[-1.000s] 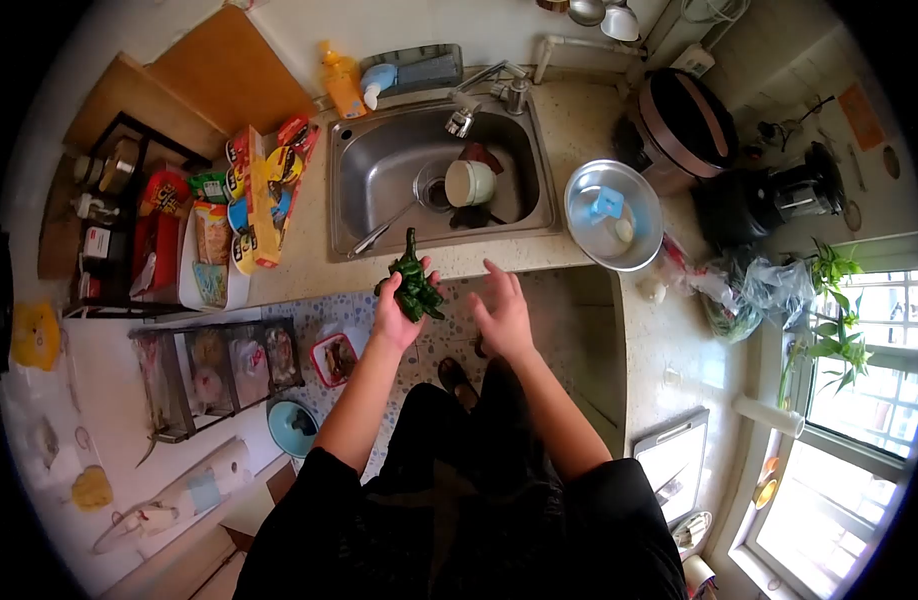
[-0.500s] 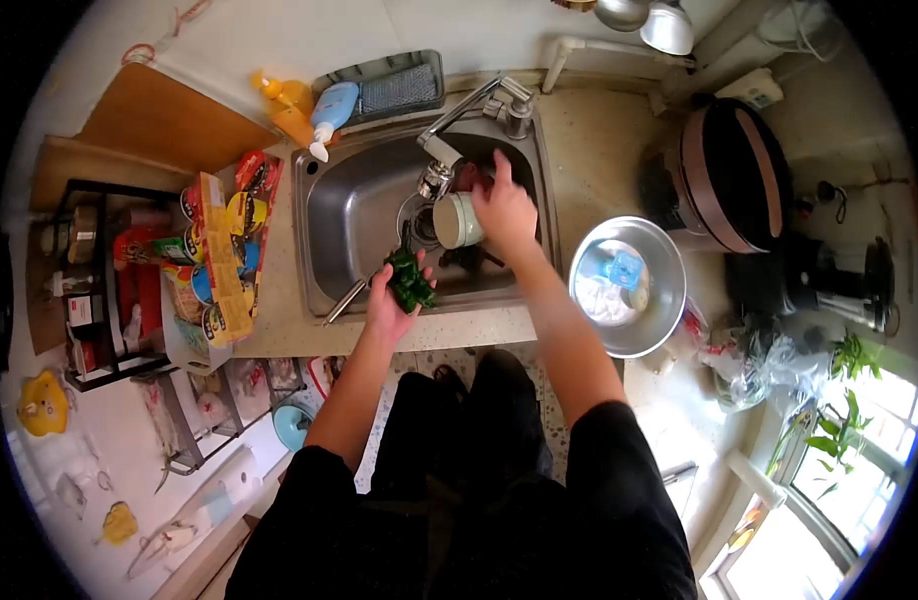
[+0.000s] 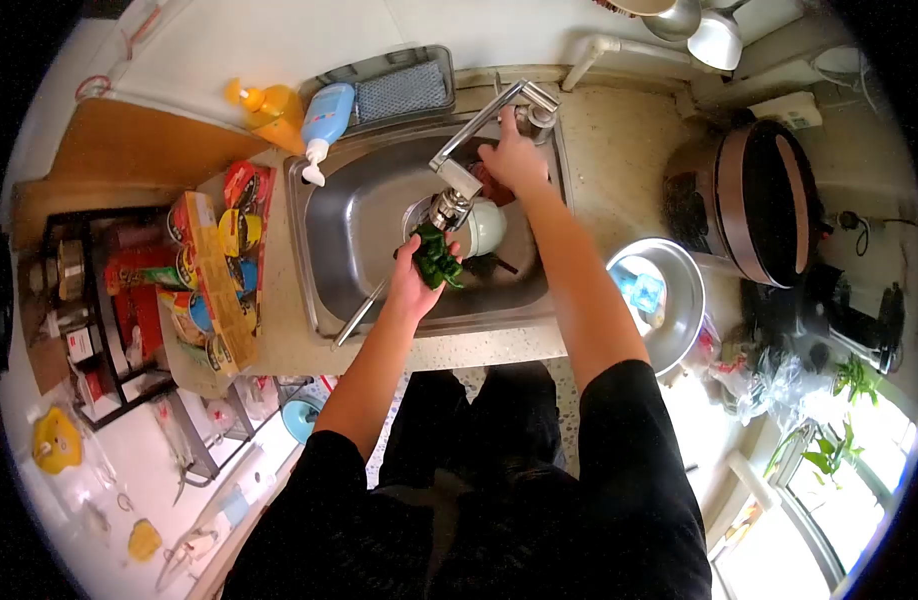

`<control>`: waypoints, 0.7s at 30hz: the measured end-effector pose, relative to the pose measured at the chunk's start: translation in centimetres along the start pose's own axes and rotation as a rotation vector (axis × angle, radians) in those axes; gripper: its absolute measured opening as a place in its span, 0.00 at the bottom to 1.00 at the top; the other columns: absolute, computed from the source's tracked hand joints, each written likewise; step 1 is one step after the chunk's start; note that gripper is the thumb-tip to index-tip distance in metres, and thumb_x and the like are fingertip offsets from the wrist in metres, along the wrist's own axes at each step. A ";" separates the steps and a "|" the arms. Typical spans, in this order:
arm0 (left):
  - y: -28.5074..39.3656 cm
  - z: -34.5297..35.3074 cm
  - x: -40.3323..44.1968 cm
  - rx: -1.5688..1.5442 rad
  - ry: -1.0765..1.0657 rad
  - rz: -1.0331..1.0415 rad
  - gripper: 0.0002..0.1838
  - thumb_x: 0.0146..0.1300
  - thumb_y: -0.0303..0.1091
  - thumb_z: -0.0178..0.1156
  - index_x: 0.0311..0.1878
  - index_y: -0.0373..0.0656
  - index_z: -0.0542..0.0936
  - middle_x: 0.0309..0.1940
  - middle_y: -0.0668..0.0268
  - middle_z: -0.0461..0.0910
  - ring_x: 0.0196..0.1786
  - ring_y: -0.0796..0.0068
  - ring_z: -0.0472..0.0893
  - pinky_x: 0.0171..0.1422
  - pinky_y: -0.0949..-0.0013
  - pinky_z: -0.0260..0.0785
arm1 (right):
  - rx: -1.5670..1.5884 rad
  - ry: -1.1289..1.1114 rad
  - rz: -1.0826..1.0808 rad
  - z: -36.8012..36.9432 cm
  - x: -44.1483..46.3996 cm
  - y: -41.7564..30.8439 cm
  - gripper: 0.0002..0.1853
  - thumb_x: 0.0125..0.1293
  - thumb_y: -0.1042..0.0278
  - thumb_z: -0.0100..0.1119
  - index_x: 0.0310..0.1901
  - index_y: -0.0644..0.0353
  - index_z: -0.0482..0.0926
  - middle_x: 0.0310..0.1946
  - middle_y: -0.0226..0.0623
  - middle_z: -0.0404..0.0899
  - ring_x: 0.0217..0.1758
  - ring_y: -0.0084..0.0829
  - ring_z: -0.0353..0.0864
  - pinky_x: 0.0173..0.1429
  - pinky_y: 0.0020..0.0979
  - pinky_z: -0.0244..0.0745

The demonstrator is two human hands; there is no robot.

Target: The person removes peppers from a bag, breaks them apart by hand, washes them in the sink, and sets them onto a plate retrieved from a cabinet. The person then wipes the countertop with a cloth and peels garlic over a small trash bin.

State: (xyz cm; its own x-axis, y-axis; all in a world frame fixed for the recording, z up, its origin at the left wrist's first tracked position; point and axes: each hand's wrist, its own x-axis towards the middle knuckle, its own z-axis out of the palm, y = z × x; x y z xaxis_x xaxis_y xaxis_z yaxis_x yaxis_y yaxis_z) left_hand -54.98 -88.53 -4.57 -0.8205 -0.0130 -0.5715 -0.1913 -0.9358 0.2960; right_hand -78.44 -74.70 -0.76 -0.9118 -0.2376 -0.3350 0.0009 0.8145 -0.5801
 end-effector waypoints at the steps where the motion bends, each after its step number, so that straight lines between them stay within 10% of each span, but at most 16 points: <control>1: 0.1 0.0 0.4 0.002 -0.016 -0.011 0.26 0.73 0.47 0.59 0.66 0.41 0.74 0.57 0.61 0.82 0.57 0.59 0.81 0.65 0.53 0.72 | 0.077 0.032 -0.037 0.4 -1.2 0.3 0.41 0.64 0.54 0.61 0.77 0.51 0.57 0.46 0.49 0.87 0.48 0.51 0.88 0.52 0.49 0.82; 5: 0.6 0.9 2.2 0.078 -0.018 -0.008 0.24 0.71 0.43 0.62 0.66 0.42 0.74 0.56 0.62 0.83 0.56 0.64 0.82 0.61 0.60 0.74 | 0.475 0.341 -0.331 9.5 -6.0 3.6 0.21 0.67 0.72 0.58 0.62 0.63 0.77 0.48 0.51 0.86 0.53 0.49 0.86 0.56 0.41 0.80; 11: 1.6 4.7 0.3 0.428 0.268 0.128 0.24 0.68 0.42 0.65 0.64 0.44 0.77 0.54 0.66 0.83 0.54 0.70 0.82 0.58 0.65 0.74 | 0.969 0.167 0.120 11.8 -15.0 -2.0 0.14 0.78 0.66 0.46 0.52 0.66 0.77 0.48 0.55 0.83 0.55 0.58 0.81 0.62 0.42 0.74; 17: 1.2 0.7 0.3 0.152 0.186 0.059 0.23 0.67 0.40 0.67 0.62 0.47 0.76 0.52 0.67 0.82 0.54 0.70 0.81 0.60 0.65 0.73 | 0.328 0.288 -0.100 14.4 -16.2 -2.6 0.14 0.78 0.57 0.53 0.49 0.61 0.78 0.40 0.49 0.80 0.48 0.51 0.80 0.51 0.46 0.73; 21: 2.3 3.3 -1.5 0.234 0.253 0.071 0.21 0.71 0.50 0.63 0.60 0.47 0.79 0.51 0.69 0.83 0.53 0.73 0.82 0.57 0.68 0.75 | 0.480 0.311 -0.141 11.9 -16.4 -3.8 0.14 0.68 0.57 0.67 0.42 0.62 0.85 0.31 0.46 0.79 0.43 0.50 0.78 0.49 0.46 0.71</control>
State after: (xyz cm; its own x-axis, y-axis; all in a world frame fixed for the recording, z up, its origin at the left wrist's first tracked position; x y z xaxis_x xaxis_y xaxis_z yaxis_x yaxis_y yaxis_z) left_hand -56.00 -89.50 -0.48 -0.6823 -0.1896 -0.7060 -0.2810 -0.8236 0.4927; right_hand -58.58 -80.23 -1.89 -0.9942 -0.1006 -0.0387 -0.0094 0.4383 -0.8988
